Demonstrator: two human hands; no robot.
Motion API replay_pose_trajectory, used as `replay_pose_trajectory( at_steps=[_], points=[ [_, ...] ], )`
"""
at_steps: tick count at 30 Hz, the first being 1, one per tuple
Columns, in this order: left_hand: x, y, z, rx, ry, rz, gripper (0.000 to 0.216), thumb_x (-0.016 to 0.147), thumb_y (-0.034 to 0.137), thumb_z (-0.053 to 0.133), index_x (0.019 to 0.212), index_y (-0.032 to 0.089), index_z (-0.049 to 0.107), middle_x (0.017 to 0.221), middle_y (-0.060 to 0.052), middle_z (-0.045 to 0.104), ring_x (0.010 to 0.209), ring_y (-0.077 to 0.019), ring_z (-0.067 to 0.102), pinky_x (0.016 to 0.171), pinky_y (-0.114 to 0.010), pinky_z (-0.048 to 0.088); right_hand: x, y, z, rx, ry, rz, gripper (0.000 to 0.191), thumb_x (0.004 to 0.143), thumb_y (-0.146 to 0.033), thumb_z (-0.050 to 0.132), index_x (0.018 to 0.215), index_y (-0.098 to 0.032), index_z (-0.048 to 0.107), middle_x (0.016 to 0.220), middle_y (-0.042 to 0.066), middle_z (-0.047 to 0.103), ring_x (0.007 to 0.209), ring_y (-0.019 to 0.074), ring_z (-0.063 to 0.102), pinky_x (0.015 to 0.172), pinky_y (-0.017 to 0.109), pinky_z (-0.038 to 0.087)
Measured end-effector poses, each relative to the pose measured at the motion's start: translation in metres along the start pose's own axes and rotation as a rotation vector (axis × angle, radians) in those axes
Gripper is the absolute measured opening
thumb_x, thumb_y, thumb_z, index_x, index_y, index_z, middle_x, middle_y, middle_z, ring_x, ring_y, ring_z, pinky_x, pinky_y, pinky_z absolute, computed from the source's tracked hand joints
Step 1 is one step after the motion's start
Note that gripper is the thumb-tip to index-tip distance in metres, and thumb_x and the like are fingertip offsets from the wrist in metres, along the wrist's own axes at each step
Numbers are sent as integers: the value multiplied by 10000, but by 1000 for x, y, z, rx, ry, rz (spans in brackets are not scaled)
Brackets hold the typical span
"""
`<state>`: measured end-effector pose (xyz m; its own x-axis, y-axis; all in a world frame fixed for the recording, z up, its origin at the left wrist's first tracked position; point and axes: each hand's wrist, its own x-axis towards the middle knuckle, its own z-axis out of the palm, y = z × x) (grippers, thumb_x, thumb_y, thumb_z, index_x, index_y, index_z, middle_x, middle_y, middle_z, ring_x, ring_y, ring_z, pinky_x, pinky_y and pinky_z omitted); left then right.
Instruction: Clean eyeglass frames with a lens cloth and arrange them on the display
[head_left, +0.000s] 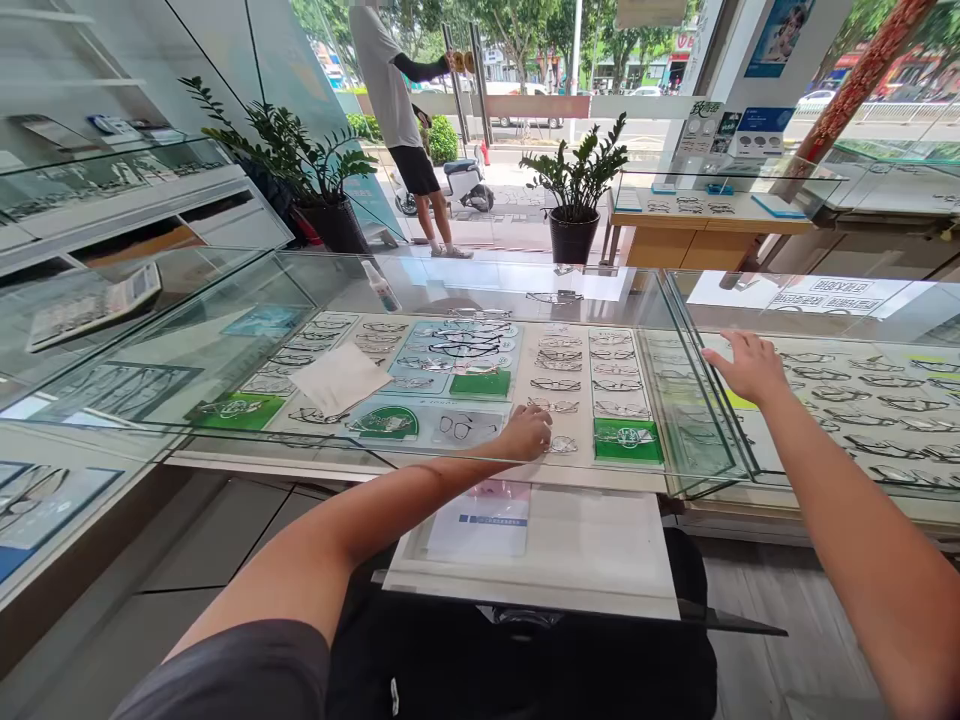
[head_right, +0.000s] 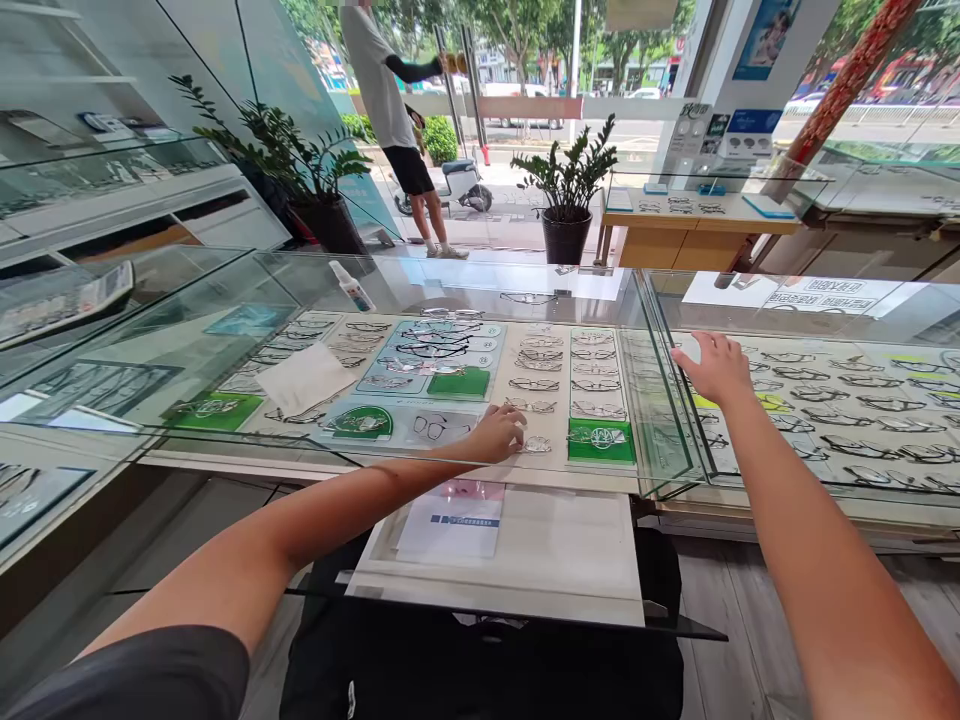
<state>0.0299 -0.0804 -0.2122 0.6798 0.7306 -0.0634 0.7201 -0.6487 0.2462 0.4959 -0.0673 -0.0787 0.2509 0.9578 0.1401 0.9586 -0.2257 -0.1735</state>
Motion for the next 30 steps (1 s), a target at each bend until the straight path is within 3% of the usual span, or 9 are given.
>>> replay_pose_trajectory(
  at_steps=[7,13,21,30],
  points=[
    [5,4,-5,67,41,5,111,870,356,785,861,257,835,1262,-93,765,1231,-311,623,1039,-472,441,0,2,7,1,3,-2,953,984,-834,263,1645,-184,483,1731,184,444,1547,463,420,1226,654,401],
    [39,-6,-9,220,166,-52,258,1007,317,619,1175,205,780,1459,-153,660,1374,-346,541,1117,-514,415,-1,3,11,13,-8,-3,961,991,-837,218,1659,-195,475,1746,199,423,1568,479,390,1229,648,386],
    [65,-33,11,328,133,-59,184,980,191,635,1017,187,815,1411,-170,672,1373,-335,532,1082,-494,419,4,12,22,42,54,-35,968,958,-848,258,1617,-189,520,1688,240,490,1533,515,437,1223,684,402],
    [61,-22,9,356,139,10,225,1011,273,623,1041,206,836,1405,-150,684,1377,-353,514,1078,-518,395,4,11,20,35,27,-32,957,967,-851,254,1627,-203,498,1712,231,458,1557,503,415,1236,656,381]
  ],
)
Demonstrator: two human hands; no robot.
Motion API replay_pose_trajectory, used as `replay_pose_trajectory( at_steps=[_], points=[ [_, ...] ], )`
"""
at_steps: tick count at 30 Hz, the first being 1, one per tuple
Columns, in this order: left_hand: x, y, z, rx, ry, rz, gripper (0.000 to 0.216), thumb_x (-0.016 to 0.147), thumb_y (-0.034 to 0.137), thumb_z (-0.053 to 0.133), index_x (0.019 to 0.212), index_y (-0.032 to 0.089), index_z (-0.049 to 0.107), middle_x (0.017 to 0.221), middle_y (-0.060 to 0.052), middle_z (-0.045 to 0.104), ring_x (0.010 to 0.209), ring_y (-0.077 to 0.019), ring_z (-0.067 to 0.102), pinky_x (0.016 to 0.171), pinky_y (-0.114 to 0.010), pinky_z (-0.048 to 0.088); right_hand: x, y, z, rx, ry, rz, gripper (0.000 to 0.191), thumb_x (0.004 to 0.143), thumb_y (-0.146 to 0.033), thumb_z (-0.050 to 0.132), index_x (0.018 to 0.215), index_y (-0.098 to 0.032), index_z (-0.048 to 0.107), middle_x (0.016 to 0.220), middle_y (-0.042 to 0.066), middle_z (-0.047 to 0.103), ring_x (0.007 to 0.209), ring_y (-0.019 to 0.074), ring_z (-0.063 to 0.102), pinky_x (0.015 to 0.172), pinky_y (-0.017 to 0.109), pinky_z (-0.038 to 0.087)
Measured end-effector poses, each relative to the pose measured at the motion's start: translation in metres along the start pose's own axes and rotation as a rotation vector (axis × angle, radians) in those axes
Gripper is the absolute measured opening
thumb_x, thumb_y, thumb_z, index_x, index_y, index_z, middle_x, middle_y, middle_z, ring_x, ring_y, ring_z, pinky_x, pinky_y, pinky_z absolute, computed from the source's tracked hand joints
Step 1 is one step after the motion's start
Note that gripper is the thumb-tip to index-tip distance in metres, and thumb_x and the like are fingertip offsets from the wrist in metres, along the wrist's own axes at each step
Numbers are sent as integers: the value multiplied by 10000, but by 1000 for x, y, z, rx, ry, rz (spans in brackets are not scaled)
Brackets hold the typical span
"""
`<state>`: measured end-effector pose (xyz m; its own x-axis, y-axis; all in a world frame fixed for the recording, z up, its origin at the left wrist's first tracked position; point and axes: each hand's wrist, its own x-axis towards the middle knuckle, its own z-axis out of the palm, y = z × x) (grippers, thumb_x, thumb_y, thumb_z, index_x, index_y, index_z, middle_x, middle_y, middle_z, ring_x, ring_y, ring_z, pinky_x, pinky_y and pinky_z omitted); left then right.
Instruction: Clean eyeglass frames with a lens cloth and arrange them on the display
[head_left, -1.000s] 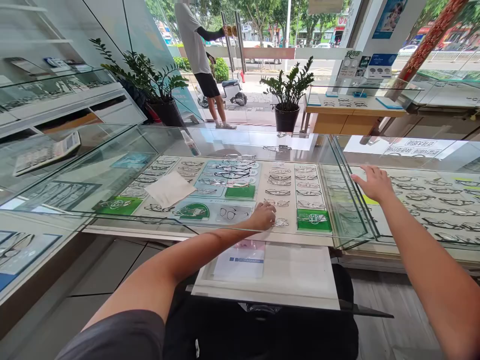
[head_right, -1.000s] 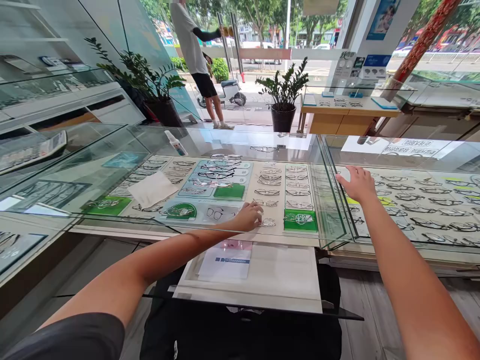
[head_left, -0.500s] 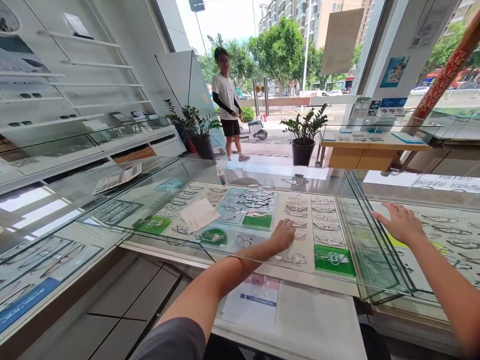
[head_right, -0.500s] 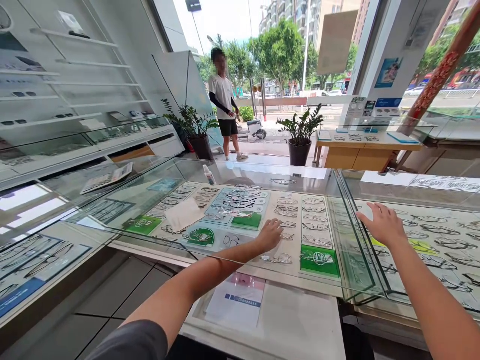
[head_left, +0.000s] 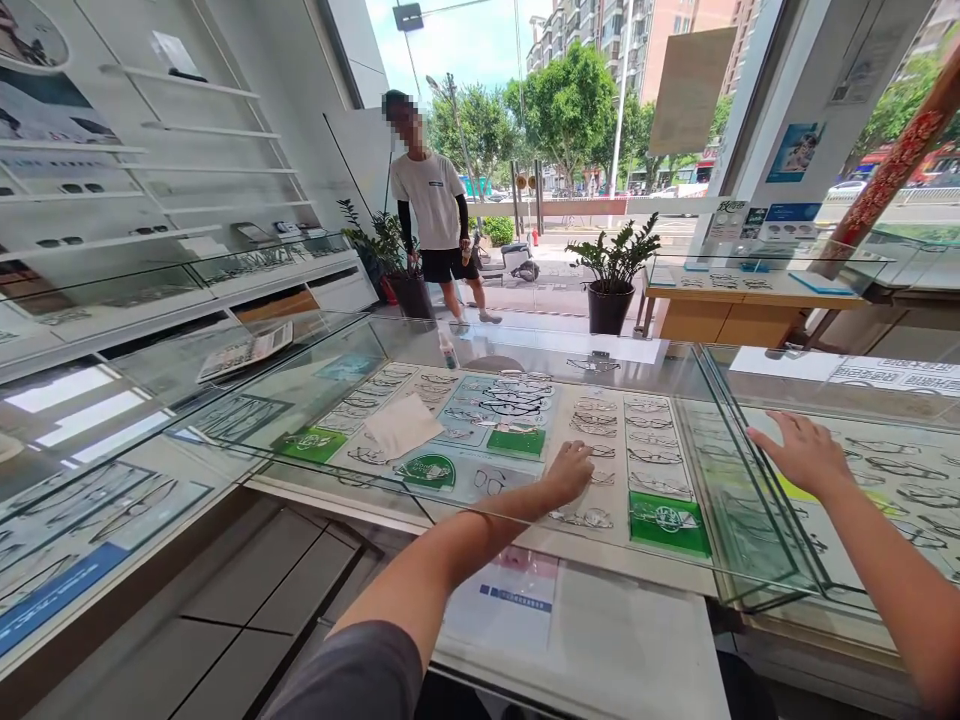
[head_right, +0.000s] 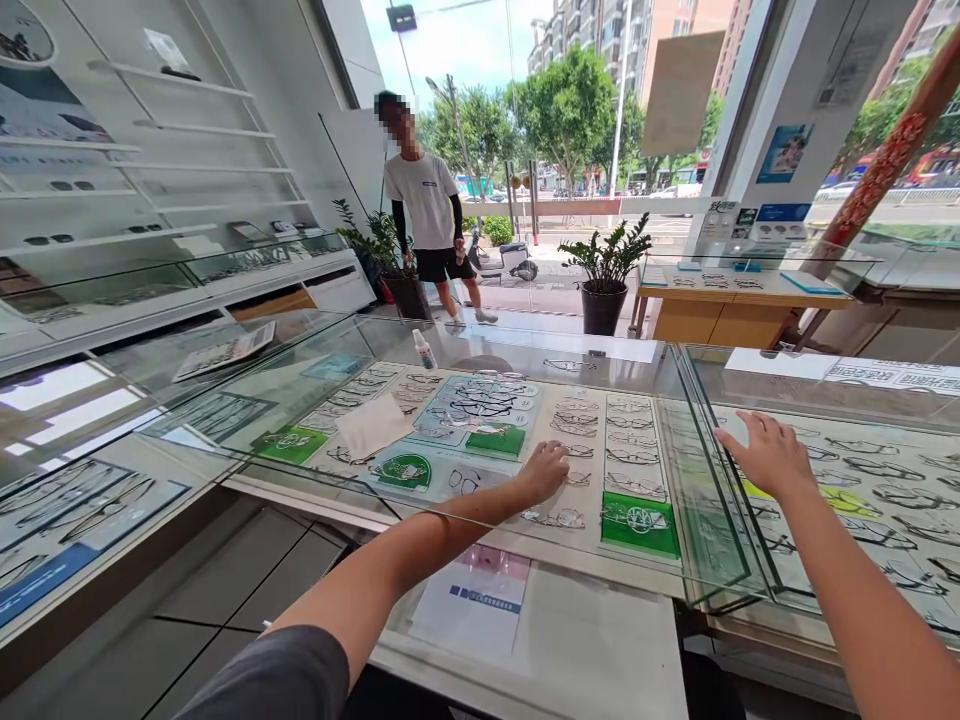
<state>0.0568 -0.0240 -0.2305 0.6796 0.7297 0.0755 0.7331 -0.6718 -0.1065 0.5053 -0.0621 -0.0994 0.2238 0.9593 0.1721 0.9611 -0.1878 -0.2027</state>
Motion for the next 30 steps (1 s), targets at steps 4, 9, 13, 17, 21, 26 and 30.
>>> replay_pose_trajectory(
  at_steps=[4,9,13,17,21,26,30],
  points=[
    [-15,5,0,1,-25,51,196,984,235,649,1042,220,836,1391,-143,697,1369,-347,529,1081,-518,388,-1,-3,-3,-3,-11,19,944,982,-839,245,1639,-204,483,1719,227,450,1570,484,401,1245,639,367],
    [-28,5,1,-8,-72,62,200,969,208,665,1087,201,827,1433,-141,677,1430,-350,506,1107,-506,383,-2,-4,-6,-42,-47,30,965,997,-832,202,1670,-185,449,1758,202,400,1572,466,384,1258,612,352],
    [-24,4,-2,-14,-95,36,232,1017,240,622,1108,167,823,1461,-144,673,1448,-358,501,1135,-520,375,-1,-4,-7,-50,-48,34,967,999,-831,204,1671,-182,452,1757,189,406,1565,459,386,1254,617,363],
    [-22,3,-6,-20,-88,16,234,1025,234,610,1061,171,833,1438,-138,694,1427,-357,525,1120,-517,388,1,-5,-7,-46,-29,33,938,998,-820,245,1654,-191,478,1745,178,428,1555,455,405,1247,634,378],
    [-24,1,-4,-52,-80,8,203,1002,234,642,1005,200,842,1389,-131,720,1405,-346,541,1102,-508,397,1,-5,-7,-44,-5,24,907,1001,-806,283,1624,-188,512,1719,177,466,1542,454,424,1233,643,402],
    [-27,2,-3,-104,-69,1,190,993,261,664,966,217,848,1357,-117,743,1358,-338,571,1089,-506,408,1,-5,-7,-43,20,15,870,1007,-790,310,1607,-199,526,1703,171,490,1526,445,453,1228,639,413],
    [-30,2,-11,-137,-33,0,178,978,308,695,920,223,841,1346,-94,758,1351,-333,586,1095,-501,422,0,-6,-8,-43,24,16,874,1004,-799,311,1601,-202,536,1701,171,493,1531,442,454,1238,636,402]
  ],
)
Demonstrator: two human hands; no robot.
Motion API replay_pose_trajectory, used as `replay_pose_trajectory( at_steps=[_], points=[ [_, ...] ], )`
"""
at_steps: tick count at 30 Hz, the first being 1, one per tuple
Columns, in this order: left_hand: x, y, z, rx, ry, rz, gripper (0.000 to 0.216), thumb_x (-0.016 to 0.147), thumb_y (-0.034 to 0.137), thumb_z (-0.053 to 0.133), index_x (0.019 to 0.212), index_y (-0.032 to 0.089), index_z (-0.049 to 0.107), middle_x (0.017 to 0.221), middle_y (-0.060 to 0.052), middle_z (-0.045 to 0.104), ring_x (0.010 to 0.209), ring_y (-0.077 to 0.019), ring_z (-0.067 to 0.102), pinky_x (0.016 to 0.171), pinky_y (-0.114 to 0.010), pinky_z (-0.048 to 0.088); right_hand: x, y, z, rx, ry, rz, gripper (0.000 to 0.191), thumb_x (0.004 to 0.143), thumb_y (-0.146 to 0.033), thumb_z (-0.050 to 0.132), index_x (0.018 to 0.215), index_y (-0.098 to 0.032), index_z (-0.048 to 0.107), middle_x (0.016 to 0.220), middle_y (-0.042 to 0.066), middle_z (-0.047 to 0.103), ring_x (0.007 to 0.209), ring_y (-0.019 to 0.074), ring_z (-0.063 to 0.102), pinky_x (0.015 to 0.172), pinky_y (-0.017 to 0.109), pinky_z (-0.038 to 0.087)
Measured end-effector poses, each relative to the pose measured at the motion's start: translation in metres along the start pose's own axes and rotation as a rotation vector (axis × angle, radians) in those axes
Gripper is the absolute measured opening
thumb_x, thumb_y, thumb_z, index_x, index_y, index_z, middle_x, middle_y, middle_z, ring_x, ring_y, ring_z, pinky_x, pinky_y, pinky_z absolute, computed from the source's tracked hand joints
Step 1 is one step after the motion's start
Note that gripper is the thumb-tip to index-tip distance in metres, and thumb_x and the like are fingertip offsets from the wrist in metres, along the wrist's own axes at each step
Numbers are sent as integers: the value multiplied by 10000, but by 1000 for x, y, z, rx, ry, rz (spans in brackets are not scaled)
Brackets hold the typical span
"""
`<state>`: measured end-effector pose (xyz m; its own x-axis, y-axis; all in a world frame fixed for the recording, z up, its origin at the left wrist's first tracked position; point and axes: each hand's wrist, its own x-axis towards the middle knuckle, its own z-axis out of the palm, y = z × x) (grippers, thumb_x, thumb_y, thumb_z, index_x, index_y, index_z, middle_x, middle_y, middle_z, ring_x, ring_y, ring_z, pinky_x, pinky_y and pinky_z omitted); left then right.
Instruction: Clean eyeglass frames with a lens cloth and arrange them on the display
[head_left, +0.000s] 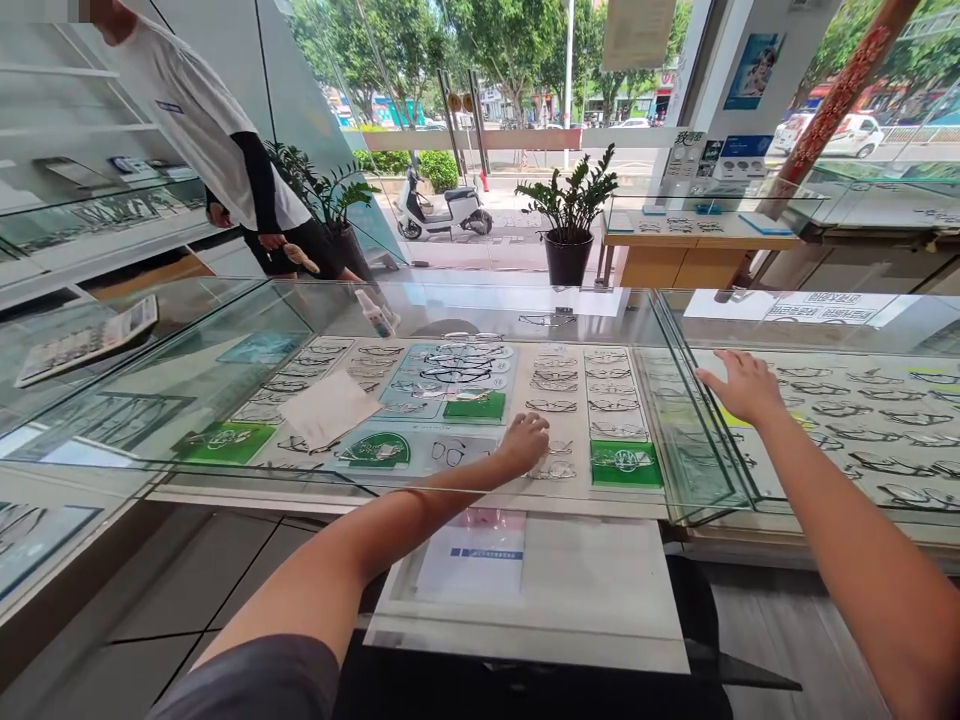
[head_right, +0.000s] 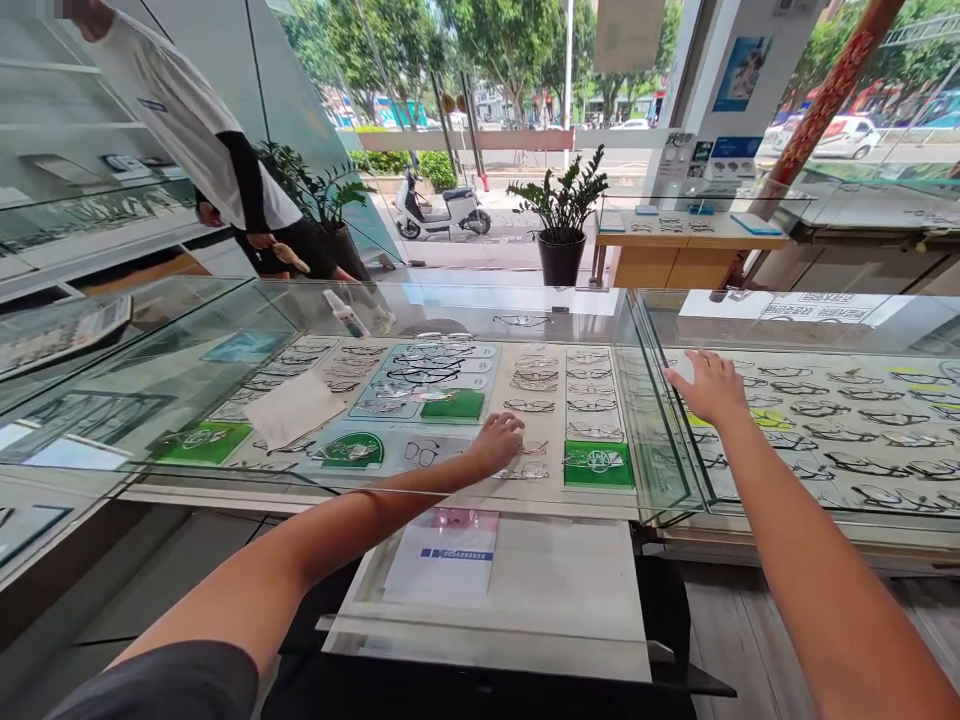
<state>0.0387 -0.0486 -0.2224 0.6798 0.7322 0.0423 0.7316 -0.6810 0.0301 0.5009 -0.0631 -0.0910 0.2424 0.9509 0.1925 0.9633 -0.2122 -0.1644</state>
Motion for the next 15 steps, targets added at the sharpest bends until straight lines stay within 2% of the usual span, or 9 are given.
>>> replay_pose_trajectory(
  at_steps=[4,9,12,15],
  points=[
    [7,-8,-11,-28,73,-24,177,967,378,715,993,248,833,1387,-76,740,1367,-311,575,1135,-496,424,-2,-4,-3,-4,-9,10,870,1013,-793,298,1608,-201,529,1714,171,478,1548,431,439,1246,634,396],
    [42,-26,-11,-20,148,-142,250,1025,303,631,1200,248,802,1482,-113,683,1432,-350,523,1143,-538,424,-3,-8,-8,-28,-41,24,866,1017,-774,305,1627,-193,508,1722,171,460,1555,430,424,1245,633,407],
    [63,-32,-2,-16,129,-170,212,985,264,679,1138,250,826,1488,-109,686,1431,-369,528,1135,-545,436,-5,-11,-11,-33,-54,25,850,1022,-772,301,1625,-210,505,1717,163,465,1550,424,429,1241,620,421],
    [77,-35,5,-18,110,-190,208,996,248,647,1041,250,850,1451,-100,714,1412,-371,542,1125,-548,438,-7,-12,-13,-29,-48,28,828,1023,-760,319,1620,-217,506,1718,157,465,1554,418,425,1246,617,416]
  ],
)
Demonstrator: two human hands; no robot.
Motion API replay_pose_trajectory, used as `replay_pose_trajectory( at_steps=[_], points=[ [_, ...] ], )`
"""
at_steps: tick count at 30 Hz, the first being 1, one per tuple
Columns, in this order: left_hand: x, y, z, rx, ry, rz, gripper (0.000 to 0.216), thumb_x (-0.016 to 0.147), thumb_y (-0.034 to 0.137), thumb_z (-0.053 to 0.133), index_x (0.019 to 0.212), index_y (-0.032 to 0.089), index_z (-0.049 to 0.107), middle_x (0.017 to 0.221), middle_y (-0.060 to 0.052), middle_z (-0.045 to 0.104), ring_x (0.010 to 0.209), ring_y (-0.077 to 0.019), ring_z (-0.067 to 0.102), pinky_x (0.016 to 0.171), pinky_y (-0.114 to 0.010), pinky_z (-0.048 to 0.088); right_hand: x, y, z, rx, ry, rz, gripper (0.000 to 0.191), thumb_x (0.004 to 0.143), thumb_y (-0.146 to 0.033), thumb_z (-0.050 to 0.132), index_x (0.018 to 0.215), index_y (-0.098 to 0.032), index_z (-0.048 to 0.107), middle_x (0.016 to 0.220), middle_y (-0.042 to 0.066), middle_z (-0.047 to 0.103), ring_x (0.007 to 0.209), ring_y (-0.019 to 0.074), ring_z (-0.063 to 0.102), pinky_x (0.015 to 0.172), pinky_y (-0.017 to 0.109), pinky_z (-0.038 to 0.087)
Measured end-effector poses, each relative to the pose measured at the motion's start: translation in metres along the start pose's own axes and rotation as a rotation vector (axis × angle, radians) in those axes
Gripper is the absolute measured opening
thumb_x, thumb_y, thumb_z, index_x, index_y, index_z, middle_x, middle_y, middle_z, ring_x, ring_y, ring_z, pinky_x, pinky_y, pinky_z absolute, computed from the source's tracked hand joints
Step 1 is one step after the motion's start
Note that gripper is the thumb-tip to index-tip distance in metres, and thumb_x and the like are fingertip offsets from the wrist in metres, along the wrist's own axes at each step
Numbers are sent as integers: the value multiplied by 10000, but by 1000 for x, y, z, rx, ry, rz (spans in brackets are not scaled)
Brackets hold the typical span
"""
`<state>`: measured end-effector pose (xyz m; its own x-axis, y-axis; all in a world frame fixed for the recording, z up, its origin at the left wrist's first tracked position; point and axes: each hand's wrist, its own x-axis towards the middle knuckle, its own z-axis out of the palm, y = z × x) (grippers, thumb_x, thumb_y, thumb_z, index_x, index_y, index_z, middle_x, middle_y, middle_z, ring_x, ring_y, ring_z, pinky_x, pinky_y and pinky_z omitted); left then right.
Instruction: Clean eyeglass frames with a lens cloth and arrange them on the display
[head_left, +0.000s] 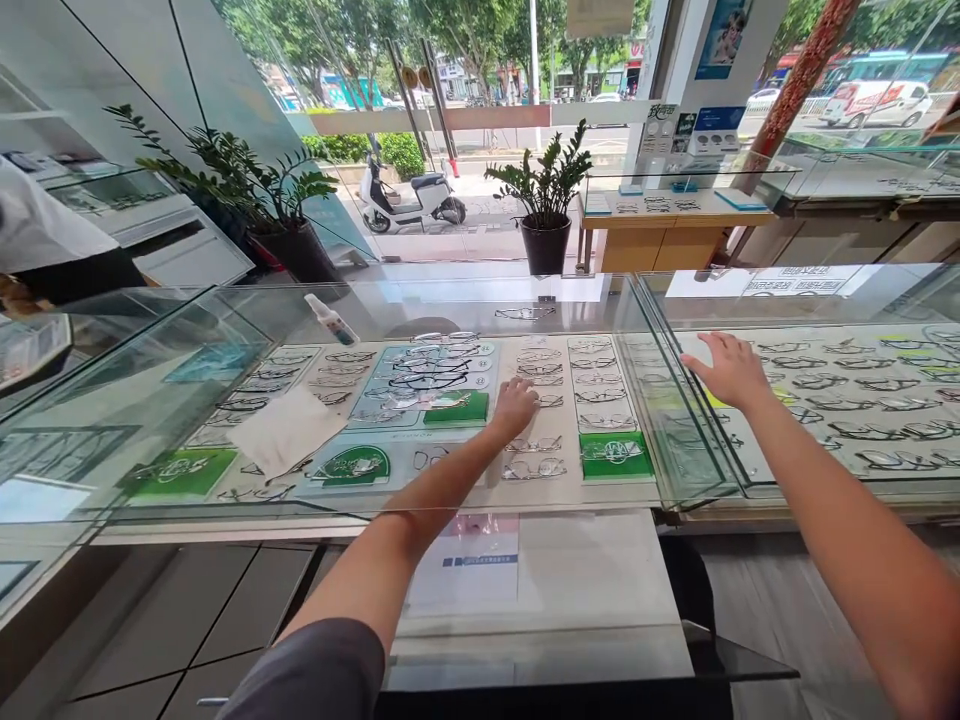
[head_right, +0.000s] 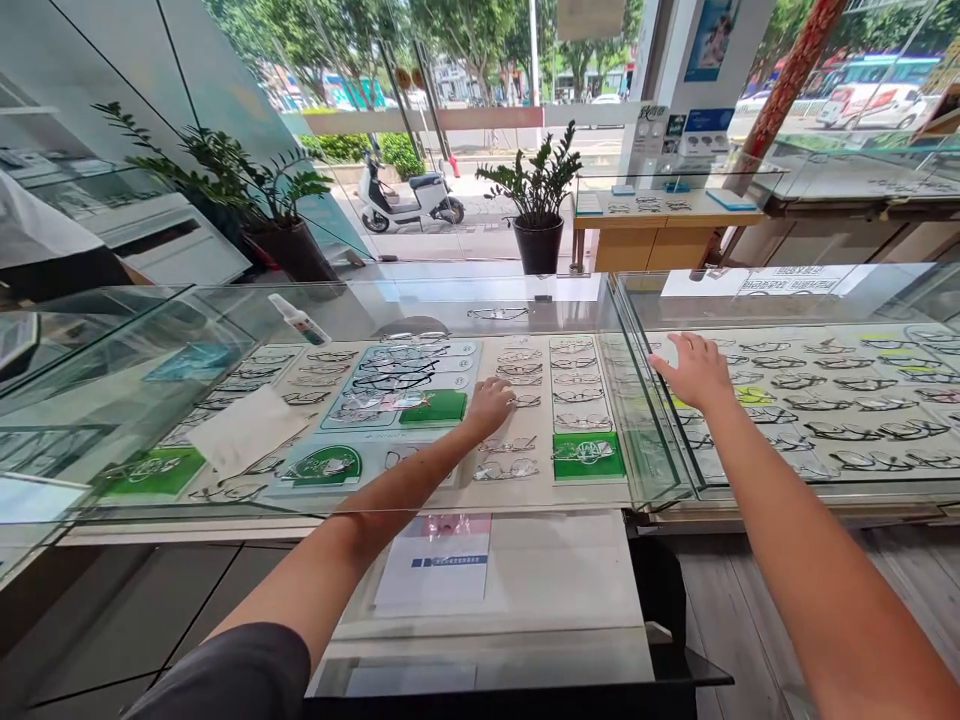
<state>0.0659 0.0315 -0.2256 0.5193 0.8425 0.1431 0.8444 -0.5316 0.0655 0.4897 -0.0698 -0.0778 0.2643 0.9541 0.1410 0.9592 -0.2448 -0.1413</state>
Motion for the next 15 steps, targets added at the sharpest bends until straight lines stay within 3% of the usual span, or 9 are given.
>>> replay_pose_trajectory(
  at_steps=[6,15],
  points=[
    [6,-2,2,-8,-19,7,299,1011,194,577,950,243,865,1398,-83,749,1387,-357,554,1113,-537,435,0,2,2,16,18,-4,827,1013,-765,337,1607,-219,519,1714,156,470,1545,423,429,1253,628,401],
    [-15,-2,0,-26,-27,57,291,986,167,597,921,250,869,1352,-108,761,1376,-344,559,1113,-544,428,1,3,2,38,11,-5,851,1008,-777,318,1606,-205,515,1713,177,462,1545,436,413,1249,632,383]
  ],
)
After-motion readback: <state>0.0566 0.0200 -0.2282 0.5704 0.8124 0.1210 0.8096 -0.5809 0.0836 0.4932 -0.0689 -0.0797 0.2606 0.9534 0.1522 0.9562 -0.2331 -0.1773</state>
